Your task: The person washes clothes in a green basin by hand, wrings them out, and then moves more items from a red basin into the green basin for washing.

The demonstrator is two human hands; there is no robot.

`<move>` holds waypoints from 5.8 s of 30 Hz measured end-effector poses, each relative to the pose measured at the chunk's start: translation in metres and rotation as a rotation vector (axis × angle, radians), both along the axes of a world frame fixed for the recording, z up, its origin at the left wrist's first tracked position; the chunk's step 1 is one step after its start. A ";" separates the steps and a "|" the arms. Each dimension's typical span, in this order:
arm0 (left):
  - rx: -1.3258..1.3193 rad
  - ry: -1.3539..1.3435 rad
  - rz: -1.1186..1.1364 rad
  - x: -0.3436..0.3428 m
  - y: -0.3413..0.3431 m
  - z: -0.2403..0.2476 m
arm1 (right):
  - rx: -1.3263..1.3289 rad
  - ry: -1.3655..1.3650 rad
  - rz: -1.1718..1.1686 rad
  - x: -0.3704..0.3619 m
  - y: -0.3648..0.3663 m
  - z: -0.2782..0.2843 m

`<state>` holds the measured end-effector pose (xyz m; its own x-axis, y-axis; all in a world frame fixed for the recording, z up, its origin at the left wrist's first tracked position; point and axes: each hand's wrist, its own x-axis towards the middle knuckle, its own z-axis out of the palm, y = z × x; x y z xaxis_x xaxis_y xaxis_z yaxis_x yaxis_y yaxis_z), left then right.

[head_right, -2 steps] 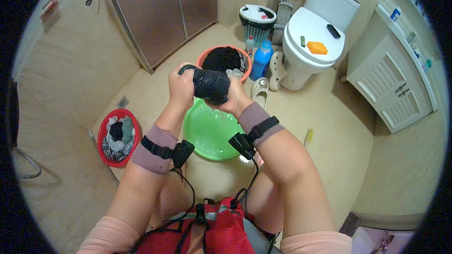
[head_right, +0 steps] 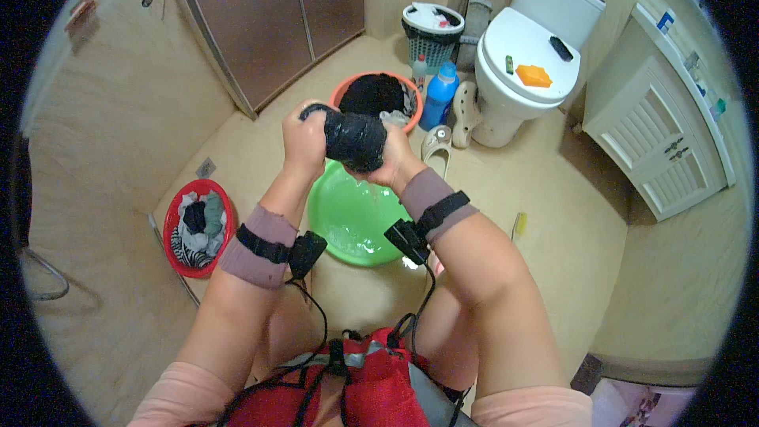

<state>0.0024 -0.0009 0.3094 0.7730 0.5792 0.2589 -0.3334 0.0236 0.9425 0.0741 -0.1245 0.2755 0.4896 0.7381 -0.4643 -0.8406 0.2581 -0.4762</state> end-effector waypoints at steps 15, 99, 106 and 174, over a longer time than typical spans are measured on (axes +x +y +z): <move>0.031 -0.040 -0.181 0.005 -0.003 -0.005 | -0.037 0.068 -0.036 -0.006 -0.015 0.003; -0.037 1.460 0.294 -0.037 0.017 -0.278 | -1.197 -0.763 -0.056 0.163 -0.149 -0.230; 0.153 1.721 0.334 -0.016 -0.014 -0.250 | -1.565 -1.130 0.223 0.191 -0.135 -0.284; 0.412 1.672 0.251 -0.036 -0.003 -0.281 | -0.304 -0.455 -0.672 0.196 -0.191 -0.205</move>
